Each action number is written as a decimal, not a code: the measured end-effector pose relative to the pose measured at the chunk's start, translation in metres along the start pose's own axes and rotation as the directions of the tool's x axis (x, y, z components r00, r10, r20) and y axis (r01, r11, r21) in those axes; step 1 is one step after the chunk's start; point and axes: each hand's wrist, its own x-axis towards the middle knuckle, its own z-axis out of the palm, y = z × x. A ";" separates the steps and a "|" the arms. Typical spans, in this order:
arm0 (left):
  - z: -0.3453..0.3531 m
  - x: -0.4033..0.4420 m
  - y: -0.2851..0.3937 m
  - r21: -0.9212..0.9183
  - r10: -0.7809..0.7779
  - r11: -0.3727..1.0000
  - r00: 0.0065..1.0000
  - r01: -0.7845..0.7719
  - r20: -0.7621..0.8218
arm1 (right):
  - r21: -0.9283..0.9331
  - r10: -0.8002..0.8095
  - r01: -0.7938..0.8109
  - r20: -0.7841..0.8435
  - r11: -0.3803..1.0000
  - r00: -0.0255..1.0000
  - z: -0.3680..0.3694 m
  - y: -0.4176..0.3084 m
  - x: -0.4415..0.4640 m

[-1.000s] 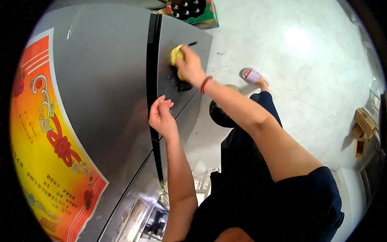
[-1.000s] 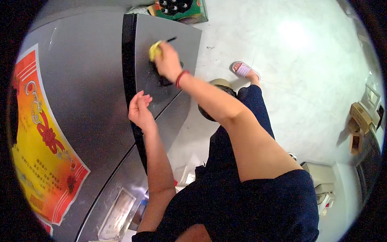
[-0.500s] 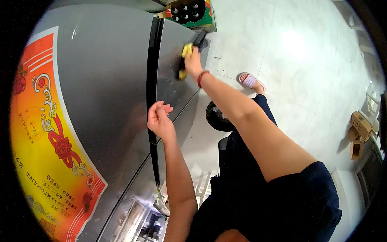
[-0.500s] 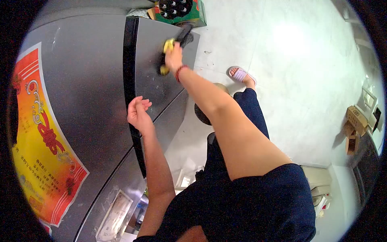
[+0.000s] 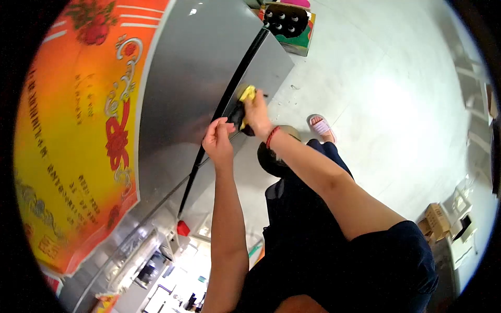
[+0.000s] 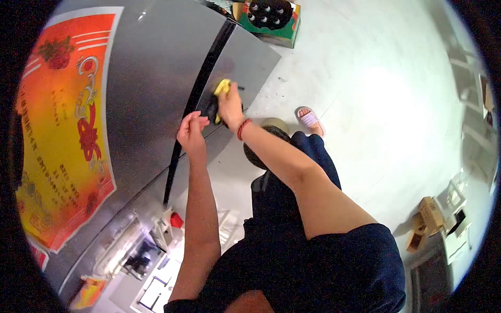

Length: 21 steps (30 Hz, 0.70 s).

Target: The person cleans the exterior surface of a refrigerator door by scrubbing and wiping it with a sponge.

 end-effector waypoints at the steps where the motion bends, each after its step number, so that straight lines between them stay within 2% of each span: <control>1: 0.001 -0.001 0.004 0.011 -0.027 1.000 0.999 0.027 -0.019 | 0.021 0.004 -0.006 0.112 1.000 0.994 -0.001 -0.009 -0.016; 3: 0.000 -0.007 0.006 -0.006 -0.092 0.996 0.995 0.092 -0.048 | 0.079 -0.029 0.008 0.274 0.997 0.961 -0.007 -0.046 -0.033; 6: -0.002 -0.025 0.008 -0.157 -0.114 0.982 0.992 0.104 -0.057 | 0.079 -0.163 0.153 0.136 0.985 0.977 -0.019 -0.086 -0.010; 7: -0.001 -0.035 0.018 -0.116 -0.129 0.986 0.990 0.122 -0.054 | 0.179 -0.145 0.122 0.117 0.976 0.983 -0.017 -0.077 -0.003; 8: -0.003 -0.043 0.021 -0.121 -0.157 0.981 0.986 0.150 -0.049 | 0.120 -0.129 0.117 0.093 0.986 0.987 -0.017 -0.068 0.001; 11: -0.008 -0.074 0.017 -0.175 -0.245 0.957 0.968 0.233 -0.048 | 0.064 0.188 -0.202 0.184 0.977 0.965 -0.017 -0.053 0.002; 14: -0.016 -0.107 0.010 -0.269 -0.333 0.915 0.939 0.300 -0.086 | -0.105 0.156 -0.124 0.388 0.987 0.908 -0.004 -0.050 -0.022; 15: -0.018 -0.120 0.009 -0.269 -0.343 0.913 0.934 0.306 -0.102 | -0.100 0.196 -0.169 0.439 0.981 0.877 -0.002 -0.055 -0.034; 18: -0.033 -0.163 -0.001 -0.280 -0.362 0.909 0.919 0.310 -0.155 | -0.069 0.234 -0.230 0.490 0.971 0.840 0.001 -0.080 -0.062; 21: -0.047 -0.205 -0.013 -0.325 -0.332 0.910 0.922 0.257 -0.200 | -0.144 0.202 -0.147 0.540 0.979 0.817 -0.007 -0.084 -0.061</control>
